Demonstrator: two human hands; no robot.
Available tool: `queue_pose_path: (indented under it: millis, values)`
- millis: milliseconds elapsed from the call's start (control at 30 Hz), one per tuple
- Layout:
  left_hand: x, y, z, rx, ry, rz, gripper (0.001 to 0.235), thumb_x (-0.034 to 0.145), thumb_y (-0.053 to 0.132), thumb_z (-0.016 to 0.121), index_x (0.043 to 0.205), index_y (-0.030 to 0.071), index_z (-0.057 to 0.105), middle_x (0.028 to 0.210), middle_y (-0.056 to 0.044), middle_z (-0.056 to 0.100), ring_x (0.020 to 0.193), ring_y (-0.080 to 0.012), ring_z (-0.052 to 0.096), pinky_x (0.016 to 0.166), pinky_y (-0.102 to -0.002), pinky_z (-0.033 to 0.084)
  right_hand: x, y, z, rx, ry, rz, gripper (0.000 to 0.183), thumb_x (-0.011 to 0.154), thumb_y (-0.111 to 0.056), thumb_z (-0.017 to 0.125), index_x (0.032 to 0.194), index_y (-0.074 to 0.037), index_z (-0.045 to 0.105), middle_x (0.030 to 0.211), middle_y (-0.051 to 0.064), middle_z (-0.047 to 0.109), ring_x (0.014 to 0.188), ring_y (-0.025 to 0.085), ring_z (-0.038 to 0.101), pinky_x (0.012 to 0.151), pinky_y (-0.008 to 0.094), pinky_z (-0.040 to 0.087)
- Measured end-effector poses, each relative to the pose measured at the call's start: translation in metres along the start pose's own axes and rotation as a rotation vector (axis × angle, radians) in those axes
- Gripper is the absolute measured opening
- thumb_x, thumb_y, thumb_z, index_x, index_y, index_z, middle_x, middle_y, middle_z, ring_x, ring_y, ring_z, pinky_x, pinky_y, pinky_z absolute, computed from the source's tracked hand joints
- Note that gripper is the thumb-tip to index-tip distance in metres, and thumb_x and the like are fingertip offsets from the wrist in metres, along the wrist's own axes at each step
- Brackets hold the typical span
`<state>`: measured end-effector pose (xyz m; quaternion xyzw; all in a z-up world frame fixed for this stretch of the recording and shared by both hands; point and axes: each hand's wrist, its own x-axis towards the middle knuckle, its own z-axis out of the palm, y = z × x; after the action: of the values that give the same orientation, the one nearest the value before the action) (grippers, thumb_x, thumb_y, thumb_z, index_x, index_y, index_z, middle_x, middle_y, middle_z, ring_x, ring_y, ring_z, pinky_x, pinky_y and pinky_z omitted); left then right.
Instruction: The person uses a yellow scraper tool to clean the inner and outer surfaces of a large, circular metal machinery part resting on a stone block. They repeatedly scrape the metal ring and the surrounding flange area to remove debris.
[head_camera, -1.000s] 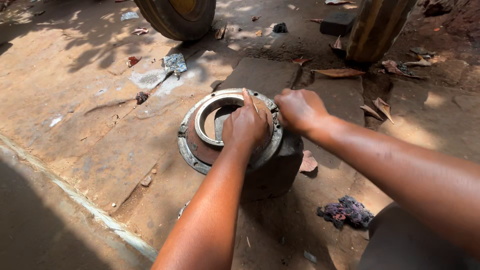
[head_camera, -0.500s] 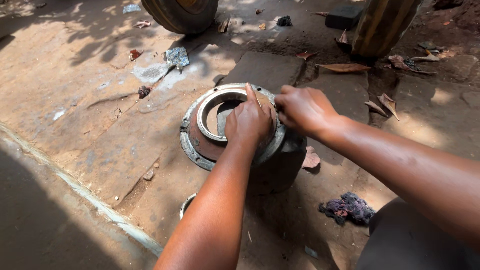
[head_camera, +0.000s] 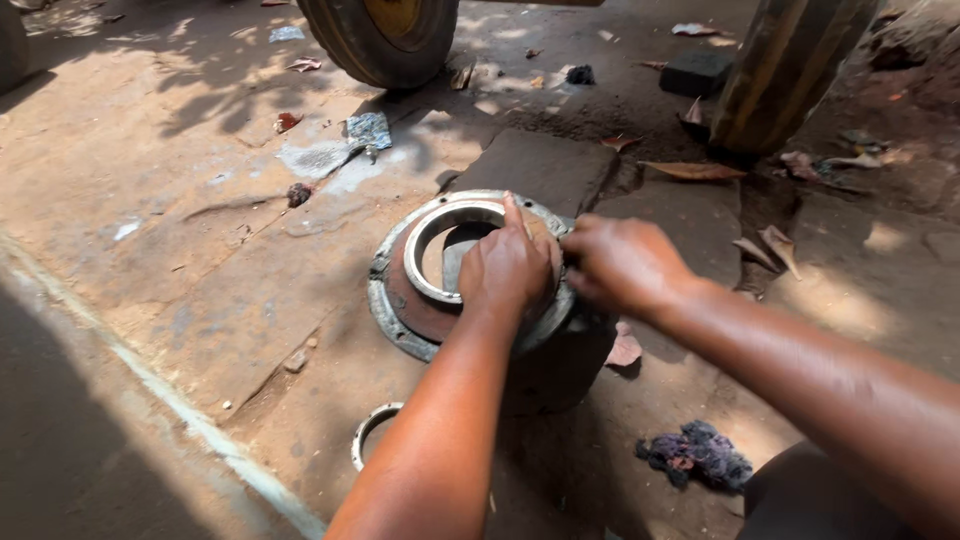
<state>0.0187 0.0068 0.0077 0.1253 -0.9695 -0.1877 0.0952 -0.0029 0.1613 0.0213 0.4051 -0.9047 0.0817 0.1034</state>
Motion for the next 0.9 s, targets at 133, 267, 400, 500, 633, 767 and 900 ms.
queue_pose_path:
  millis: [133, 267, 400, 500, 633, 767, 900]
  values:
    - [0.006, -0.013, -0.003, -0.026, -0.021, -0.033, 0.081, 0.096, 0.042, 0.049, 0.162, 0.006, 0.017, 0.11, -0.022, 0.072, 0.104, -0.0382, 0.07, 0.09, -0.048, 0.053, 0.02, 0.002, 0.009, -0.014, 0.045, 0.088, 0.02, 0.081, -0.026, 0.07, 0.097, -0.015, 0.074, 0.101, 0.007, 0.069, 0.089, 0.036, 0.069, 0.075, 0.048, 0.055]
    - [0.002, -0.01, -0.001, -0.014, -0.058, -0.037, 0.082, 0.096, 0.042, 0.047, 0.163, 0.007, 0.016, 0.109, -0.021, 0.074, 0.102, -0.0375, 0.071, 0.089, -0.047, 0.055, 0.018, 0.013, 0.004, 0.044, 0.069, 0.066, 0.017, 0.08, -0.025, 0.07, 0.093, -0.014, 0.075, 0.1, 0.006, 0.069, 0.087, 0.035, 0.07, 0.077, 0.048, 0.055]
    - [0.009, -0.008, -0.002, -0.016, -0.027, -0.031, 0.081, 0.097, 0.043, 0.046, 0.162, 0.007, 0.016, 0.108, -0.022, 0.073, 0.101, -0.0385, 0.071, 0.088, -0.049, 0.055, 0.033, 0.009, -0.004, 0.032, 0.06, -0.011, 0.02, 0.078, -0.026, 0.07, 0.095, -0.017, 0.076, 0.097, 0.009, 0.069, 0.086, 0.037, 0.069, 0.073, 0.05, 0.055]
    - [0.004, -0.01, -0.004, -0.015, 0.001, -0.005, 0.083, 0.095, 0.044, 0.05, 0.161, 0.005, 0.019, 0.11, -0.023, 0.072, 0.103, -0.0397, 0.07, 0.09, -0.049, 0.053, 0.031, -0.004, 0.002, -0.053, 0.068, 0.01, 0.018, 0.083, -0.03, 0.07, 0.089, -0.014, 0.076, 0.096, 0.011, 0.07, 0.09, 0.037, 0.069, 0.075, 0.05, 0.055]
    - [0.009, -0.007, -0.005, 0.011, -0.057, -0.056, 0.082, 0.094, 0.048, 0.049, 0.162, 0.013, 0.018, 0.115, -0.019, 0.072, 0.108, -0.036, 0.068, 0.091, -0.048, 0.053, 0.025, 0.007, 0.01, -0.089, 0.093, 0.049, 0.014, 0.083, -0.022, 0.066, 0.088, -0.012, 0.076, 0.099, 0.013, 0.07, 0.088, 0.038, 0.07, 0.074, 0.049, 0.056]
    - [0.006, -0.008, -0.003, 0.05, -0.064, -0.045, 0.081, 0.098, 0.046, 0.048, 0.164, 0.012, 0.015, 0.115, -0.018, 0.072, 0.108, -0.0352, 0.068, 0.091, -0.047, 0.053, 0.024, 0.006, 0.022, 0.016, 0.176, -0.027, 0.016, 0.078, -0.019, 0.067, 0.088, -0.01, 0.076, 0.097, 0.013, 0.071, 0.084, 0.04, 0.069, 0.072, 0.051, 0.054]
    - [0.002, -0.003, -0.011, 0.041, -0.112, -0.093, 0.083, 0.097, 0.049, 0.049, 0.163, 0.014, 0.014, 0.115, -0.015, 0.072, 0.107, -0.034, 0.069, 0.088, -0.048, 0.054, 0.027, -0.001, 0.014, -0.065, 0.091, 0.04, 0.016, 0.086, -0.022, 0.066, 0.086, -0.009, 0.076, 0.094, 0.016, 0.071, 0.085, 0.039, 0.07, 0.073, 0.05, 0.056]
